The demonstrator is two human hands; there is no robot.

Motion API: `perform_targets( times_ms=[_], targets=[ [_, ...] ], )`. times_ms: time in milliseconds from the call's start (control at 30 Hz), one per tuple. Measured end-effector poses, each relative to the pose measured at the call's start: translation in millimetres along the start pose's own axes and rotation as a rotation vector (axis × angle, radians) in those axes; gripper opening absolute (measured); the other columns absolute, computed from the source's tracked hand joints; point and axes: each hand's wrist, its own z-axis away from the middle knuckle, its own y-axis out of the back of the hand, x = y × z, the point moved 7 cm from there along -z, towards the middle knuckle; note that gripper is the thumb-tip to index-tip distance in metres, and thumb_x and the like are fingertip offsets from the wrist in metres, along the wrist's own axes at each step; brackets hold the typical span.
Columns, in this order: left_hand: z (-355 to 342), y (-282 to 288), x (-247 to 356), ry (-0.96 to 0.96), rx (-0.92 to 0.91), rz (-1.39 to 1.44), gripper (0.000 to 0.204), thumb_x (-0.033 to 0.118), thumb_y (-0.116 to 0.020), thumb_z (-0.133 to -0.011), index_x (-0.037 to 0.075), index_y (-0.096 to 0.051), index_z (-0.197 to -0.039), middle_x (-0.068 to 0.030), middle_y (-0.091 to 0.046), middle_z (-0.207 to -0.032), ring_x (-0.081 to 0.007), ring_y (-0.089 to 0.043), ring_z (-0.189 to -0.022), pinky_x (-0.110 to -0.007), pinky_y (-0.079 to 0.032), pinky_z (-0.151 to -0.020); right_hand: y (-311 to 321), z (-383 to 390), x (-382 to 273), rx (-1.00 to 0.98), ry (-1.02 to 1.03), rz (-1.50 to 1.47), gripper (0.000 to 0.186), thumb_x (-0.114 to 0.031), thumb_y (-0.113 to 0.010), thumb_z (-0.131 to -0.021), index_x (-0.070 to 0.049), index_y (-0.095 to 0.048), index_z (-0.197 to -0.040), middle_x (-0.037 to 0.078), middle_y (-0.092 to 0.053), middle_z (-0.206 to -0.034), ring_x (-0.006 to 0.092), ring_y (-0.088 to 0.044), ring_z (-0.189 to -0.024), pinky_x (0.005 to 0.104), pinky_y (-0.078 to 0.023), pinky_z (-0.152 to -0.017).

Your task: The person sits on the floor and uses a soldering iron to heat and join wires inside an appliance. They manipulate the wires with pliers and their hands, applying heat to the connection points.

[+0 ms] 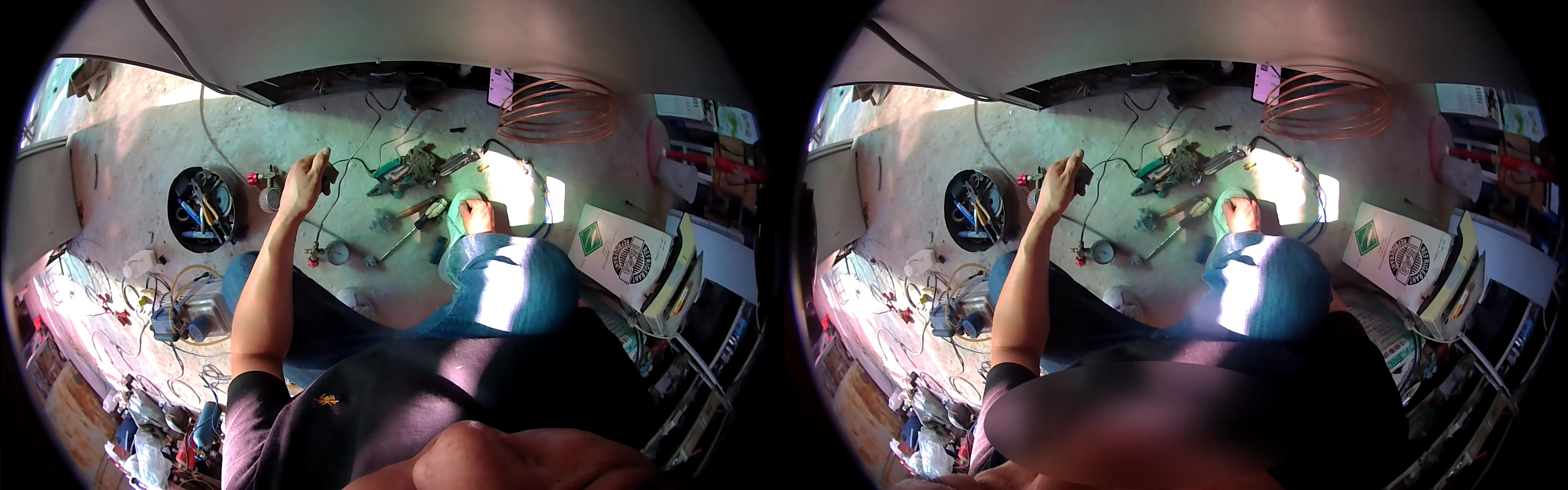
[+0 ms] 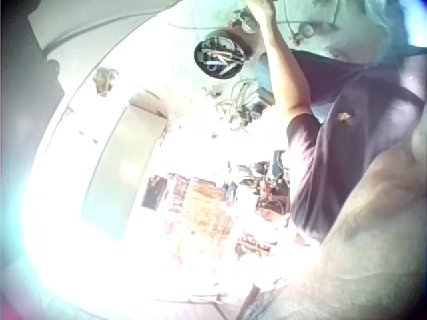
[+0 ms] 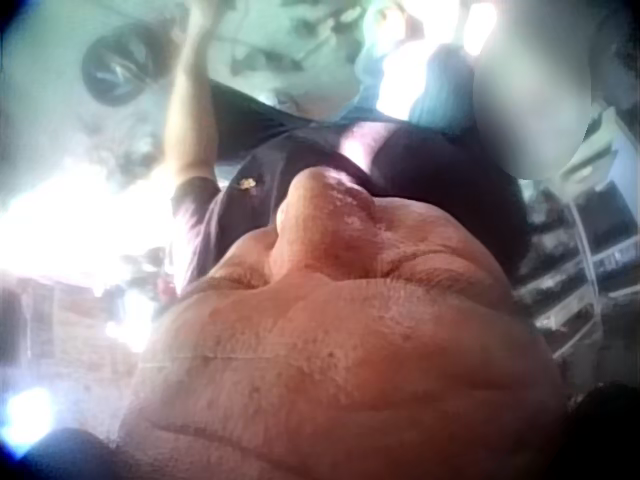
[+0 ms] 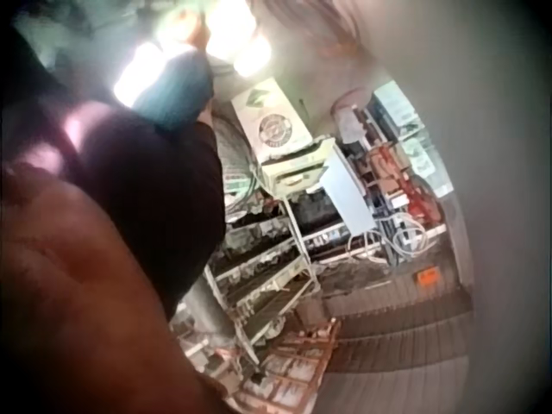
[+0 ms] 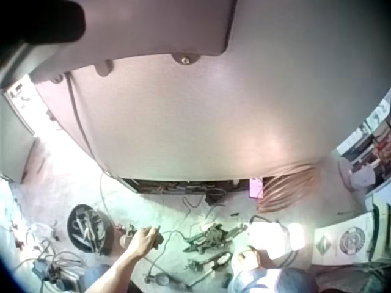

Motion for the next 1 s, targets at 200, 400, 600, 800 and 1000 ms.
perform_targets(
  times_ms=[200, 400, 600, 800, 1000],
  targets=[
    [6.7, -24.2, 10.7, 0.000, -0.159, -0.175, 0.062, 0.052, -0.044, -0.100, -0.002, -0.059, -0.073, -0.0067, -0.056, -0.056, -0.0159, -0.055, -0.054, -0.035, -0.045, -0.058, 1.4, 2.0, 4.3, 0.015, -0.006, -0.001, 0.027, -0.014, -0.064, -0.082, 0.004, -0.053, -0.065, 0.026, -0.052, -0.065, 0.0453, -0.055, -0.058, 0.0492, -0.040, -0.053],
    [7.3, -19.5, 10.7, -0.012, -0.156, -0.240, 0.062, 0.052, -0.043, -0.101, -0.002, -0.057, -0.072, -0.0072, -0.056, -0.056, -0.0167, -0.054, -0.055, -0.035, -0.045, -0.060, -2.1, -2.7, 1.4, 0.001, -0.022, 0.077, 0.029, -0.024, -0.063, -0.083, -0.003, -0.058, -0.063, 0.022, -0.059, -0.067, 0.0441, -0.060, -0.065, 0.0530, -0.046, -0.061],
    [4.7, -25.1, 6.7, -0.002, -0.205, -0.262, 0.062, 0.052, -0.044, -0.100, -0.001, -0.058, -0.072, -0.0064, -0.056, -0.055, -0.0155, -0.054, -0.055, -0.034, -0.045, -0.061, 2.8, -0.1, 5.7, 0.022, -0.003, 0.020, 0.028, -0.016, -0.064, -0.083, 0.003, -0.054, -0.065, 0.026, -0.054, -0.065, 0.0442, -0.056, -0.058, 0.0498, -0.041, -0.054],
    [7.5, -33.7, 6.2, -0.001, -0.289, -0.284, 0.058, 0.049, -0.047, -0.099, -0.002, -0.060, -0.074, -0.0076, -0.059, -0.059, -0.0153, -0.057, -0.054, -0.035, -0.045, -0.058, -2.4, -1.3, 7.1, 0.039, -0.001, -0.014, 0.028, -0.016, -0.064, -0.084, 0.003, -0.055, -0.065, 0.025, -0.053, -0.063, 0.0428, -0.056, -0.055, 0.0489, -0.040, -0.052],
    [4.5, -41.0, -2.8, 0.026, -0.313, -0.319, 0.055, 0.046, -0.050, -0.100, -0.002, -0.060, -0.076, -0.0061, -0.060, -0.064, -0.0136, -0.056, -0.056, -0.032, -0.045, -0.057, 1.5, -0.6, 5.9, 0.043, 0.020, 0.002, 0.028, -0.015, -0.064, -0.083, 0.003, -0.055, -0.064, 0.025, -0.053, -0.063, 0.0426, -0.055, -0.055, 0.0485, -0.040, -0.052]
  ],
)
